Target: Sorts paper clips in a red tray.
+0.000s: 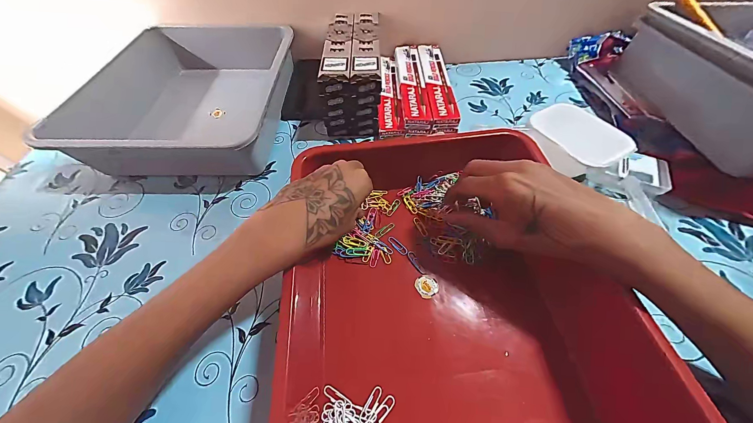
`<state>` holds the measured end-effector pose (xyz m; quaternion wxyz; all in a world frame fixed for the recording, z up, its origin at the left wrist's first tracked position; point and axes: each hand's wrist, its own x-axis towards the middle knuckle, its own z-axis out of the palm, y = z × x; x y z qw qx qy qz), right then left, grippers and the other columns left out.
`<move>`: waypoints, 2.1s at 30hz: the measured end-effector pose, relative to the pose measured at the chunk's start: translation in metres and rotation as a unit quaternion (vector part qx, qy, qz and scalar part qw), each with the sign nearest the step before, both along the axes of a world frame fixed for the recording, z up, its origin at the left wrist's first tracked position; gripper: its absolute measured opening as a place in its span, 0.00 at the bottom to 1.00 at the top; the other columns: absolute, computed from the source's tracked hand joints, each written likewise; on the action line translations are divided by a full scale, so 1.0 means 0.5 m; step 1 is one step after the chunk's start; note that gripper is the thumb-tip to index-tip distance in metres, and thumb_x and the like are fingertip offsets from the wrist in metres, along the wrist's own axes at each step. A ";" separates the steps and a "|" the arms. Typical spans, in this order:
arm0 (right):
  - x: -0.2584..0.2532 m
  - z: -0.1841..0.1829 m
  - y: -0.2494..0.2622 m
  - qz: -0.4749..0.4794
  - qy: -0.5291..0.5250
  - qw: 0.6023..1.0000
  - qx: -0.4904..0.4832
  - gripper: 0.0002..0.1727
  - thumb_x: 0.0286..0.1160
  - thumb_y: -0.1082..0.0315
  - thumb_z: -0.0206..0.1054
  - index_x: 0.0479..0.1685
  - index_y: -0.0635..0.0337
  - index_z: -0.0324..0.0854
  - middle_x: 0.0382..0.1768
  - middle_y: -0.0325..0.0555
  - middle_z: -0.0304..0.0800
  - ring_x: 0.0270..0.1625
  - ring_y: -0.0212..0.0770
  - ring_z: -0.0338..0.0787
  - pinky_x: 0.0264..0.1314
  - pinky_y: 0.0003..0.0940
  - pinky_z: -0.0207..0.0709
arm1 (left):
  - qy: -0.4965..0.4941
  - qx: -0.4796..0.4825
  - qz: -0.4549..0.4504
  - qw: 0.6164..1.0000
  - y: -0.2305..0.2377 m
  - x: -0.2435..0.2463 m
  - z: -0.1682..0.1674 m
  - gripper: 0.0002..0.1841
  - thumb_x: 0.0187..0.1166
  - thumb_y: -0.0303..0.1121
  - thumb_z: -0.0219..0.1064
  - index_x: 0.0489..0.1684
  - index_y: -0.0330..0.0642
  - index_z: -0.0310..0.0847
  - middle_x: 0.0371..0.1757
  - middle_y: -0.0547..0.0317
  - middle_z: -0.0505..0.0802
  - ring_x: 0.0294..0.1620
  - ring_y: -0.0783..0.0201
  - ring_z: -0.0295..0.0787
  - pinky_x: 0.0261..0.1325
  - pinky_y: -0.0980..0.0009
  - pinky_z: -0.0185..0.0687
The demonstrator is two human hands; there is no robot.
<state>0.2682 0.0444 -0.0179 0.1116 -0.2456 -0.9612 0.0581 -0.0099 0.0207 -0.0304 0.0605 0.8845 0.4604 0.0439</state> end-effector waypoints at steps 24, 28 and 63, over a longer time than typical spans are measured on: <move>-0.002 -0.002 0.004 0.033 -0.030 0.999 -0.029 0.09 0.76 0.65 0.67 0.44 0.57 0.91 0.40 0.43 0.89 0.43 0.40 0.89 0.44 0.39 0.82 | 0.006 0.000 -0.055 0.998 0.009 -0.007 -0.005 0.06 0.79 0.24 0.68 0.31 0.34 0.88 0.39 0.47 0.89 0.46 0.49 0.90 0.51 0.51 0.83; -0.001 -0.004 0.003 0.044 -0.043 0.998 -0.024 0.09 0.74 0.63 0.69 0.44 0.55 0.91 0.41 0.43 0.88 0.44 0.42 0.89 0.44 0.41 0.83 | -0.017 0.021 -0.052 0.998 0.007 -0.009 -0.010 0.07 0.79 0.26 0.67 0.32 0.34 0.87 0.39 0.46 0.91 0.47 0.48 0.91 0.52 0.50 0.83; -0.001 -0.003 -0.002 0.041 -0.058 0.997 0.001 0.10 0.76 0.64 0.65 0.36 0.57 0.90 0.38 0.44 0.88 0.41 0.43 0.90 0.39 0.40 0.82 | -0.059 0.043 -0.047 0.996 0.003 0.001 -0.004 0.08 0.80 0.27 0.64 0.34 0.33 0.87 0.38 0.44 0.91 0.45 0.46 0.91 0.49 0.48 0.83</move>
